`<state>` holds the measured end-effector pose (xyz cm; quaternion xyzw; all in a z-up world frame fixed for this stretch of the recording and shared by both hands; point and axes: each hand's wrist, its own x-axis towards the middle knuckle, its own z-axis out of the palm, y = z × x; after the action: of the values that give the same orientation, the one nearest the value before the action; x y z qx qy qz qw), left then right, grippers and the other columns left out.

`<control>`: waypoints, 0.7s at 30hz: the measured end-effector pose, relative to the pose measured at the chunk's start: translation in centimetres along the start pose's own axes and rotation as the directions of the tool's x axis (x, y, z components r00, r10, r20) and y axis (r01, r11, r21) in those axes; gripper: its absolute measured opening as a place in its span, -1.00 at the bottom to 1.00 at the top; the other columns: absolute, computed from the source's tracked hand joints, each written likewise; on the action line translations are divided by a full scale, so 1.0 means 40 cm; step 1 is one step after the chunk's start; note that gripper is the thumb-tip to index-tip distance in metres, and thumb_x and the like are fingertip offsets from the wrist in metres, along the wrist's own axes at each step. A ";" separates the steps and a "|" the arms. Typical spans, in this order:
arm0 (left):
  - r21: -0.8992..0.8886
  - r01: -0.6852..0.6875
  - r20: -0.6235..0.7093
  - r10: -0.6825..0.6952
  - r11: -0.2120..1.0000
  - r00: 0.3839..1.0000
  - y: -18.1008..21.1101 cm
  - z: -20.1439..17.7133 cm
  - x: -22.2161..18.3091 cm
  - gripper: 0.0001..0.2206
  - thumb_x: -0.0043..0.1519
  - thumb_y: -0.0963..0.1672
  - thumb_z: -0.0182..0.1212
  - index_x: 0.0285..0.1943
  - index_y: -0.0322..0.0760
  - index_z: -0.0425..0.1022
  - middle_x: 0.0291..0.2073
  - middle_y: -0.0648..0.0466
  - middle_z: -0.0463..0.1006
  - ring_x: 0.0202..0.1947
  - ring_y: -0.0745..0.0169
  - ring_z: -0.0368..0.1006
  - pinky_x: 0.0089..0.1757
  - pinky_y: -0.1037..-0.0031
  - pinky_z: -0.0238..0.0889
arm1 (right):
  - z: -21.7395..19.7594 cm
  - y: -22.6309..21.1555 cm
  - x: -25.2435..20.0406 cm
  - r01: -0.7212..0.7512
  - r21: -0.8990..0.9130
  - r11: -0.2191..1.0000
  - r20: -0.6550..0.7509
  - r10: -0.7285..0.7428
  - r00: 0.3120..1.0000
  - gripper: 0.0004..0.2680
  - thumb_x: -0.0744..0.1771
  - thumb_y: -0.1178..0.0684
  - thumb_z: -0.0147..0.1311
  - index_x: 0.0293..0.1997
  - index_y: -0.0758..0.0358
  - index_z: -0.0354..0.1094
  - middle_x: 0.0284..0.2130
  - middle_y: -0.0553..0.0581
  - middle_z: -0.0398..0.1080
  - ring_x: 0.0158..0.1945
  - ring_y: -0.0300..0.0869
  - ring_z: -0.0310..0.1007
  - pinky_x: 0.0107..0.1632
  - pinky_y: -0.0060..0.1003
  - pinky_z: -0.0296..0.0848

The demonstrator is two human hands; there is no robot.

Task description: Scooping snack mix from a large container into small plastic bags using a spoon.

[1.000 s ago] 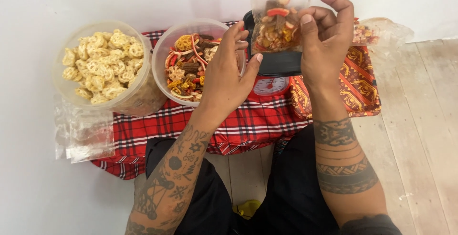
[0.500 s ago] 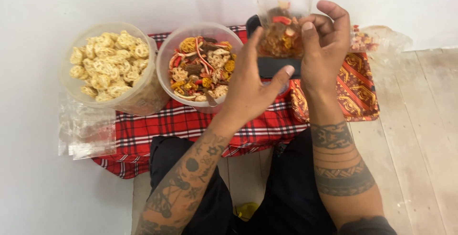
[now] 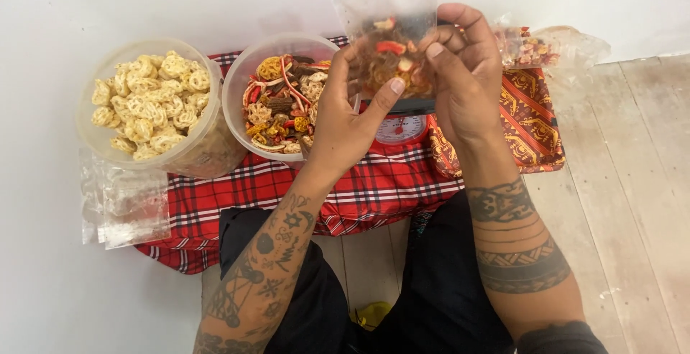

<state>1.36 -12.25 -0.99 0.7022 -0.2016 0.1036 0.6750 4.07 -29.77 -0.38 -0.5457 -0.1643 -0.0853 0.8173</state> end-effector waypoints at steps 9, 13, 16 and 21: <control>0.104 -0.038 -0.026 0.040 0.994 0.999 0.042 -0.002 -0.027 -0.47 0.28 0.03 0.24 0.31 -0.21 0.13 -0.21 0.11 0.50 -0.34 0.32 0.55 -0.22 0.49 0.56 | 0.077 -0.015 -0.041 -0.036 0.060 0.998 0.081 0.031 0.996 -0.87 0.28 0.27 -0.09 -0.30 0.11 0.35 -0.43 -0.10 0.36 -0.40 -0.40 0.27 -0.22 -0.53 0.38; 0.097 -0.111 -0.027 0.114 0.989 0.993 0.043 0.003 -0.038 -0.48 0.13 -0.07 0.45 0.16 -0.24 0.22 -0.14 0.03 0.48 -0.27 0.27 0.55 -0.23 0.52 0.53 | 0.094 -0.022 -0.054 -0.072 0.155 0.985 0.144 0.049 0.988 -0.86 0.21 0.27 -0.17 -0.49 0.10 0.28 -0.54 -0.09 0.29 -0.47 -0.40 0.18 -0.39 -0.56 0.24; 0.070 -0.113 -0.016 0.114 0.991 0.993 0.041 -0.010 -0.031 -0.48 0.07 -0.07 0.51 0.10 -0.08 0.24 -0.17 0.11 0.50 -0.27 0.29 0.57 -0.17 0.46 0.59 | 0.079 -0.013 -0.051 -0.107 0.155 0.982 0.144 0.085 0.986 -0.87 0.25 0.25 0.00 -0.47 0.06 0.35 -0.54 -0.11 0.35 -0.50 -0.42 0.19 -0.43 -0.57 0.20; -0.052 -0.155 -0.123 0.148 0.987 0.981 0.067 -0.060 -0.032 -0.60 0.15 -0.14 0.41 0.06 -0.22 0.26 -0.28 0.16 0.42 -0.45 0.42 0.43 -0.35 0.66 0.46 | 0.070 -0.001 -0.039 -0.132 -0.019 0.991 0.090 0.133 0.987 -0.85 0.31 0.35 -0.05 -0.29 0.17 0.36 -0.34 0.06 0.49 -0.30 -0.35 0.43 -0.12 -0.53 0.47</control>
<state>-0.62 -9.72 1.06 0.6565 -0.2169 0.1900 0.6970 2.10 -27.29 0.06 -0.5639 -0.1644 -0.0067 0.8093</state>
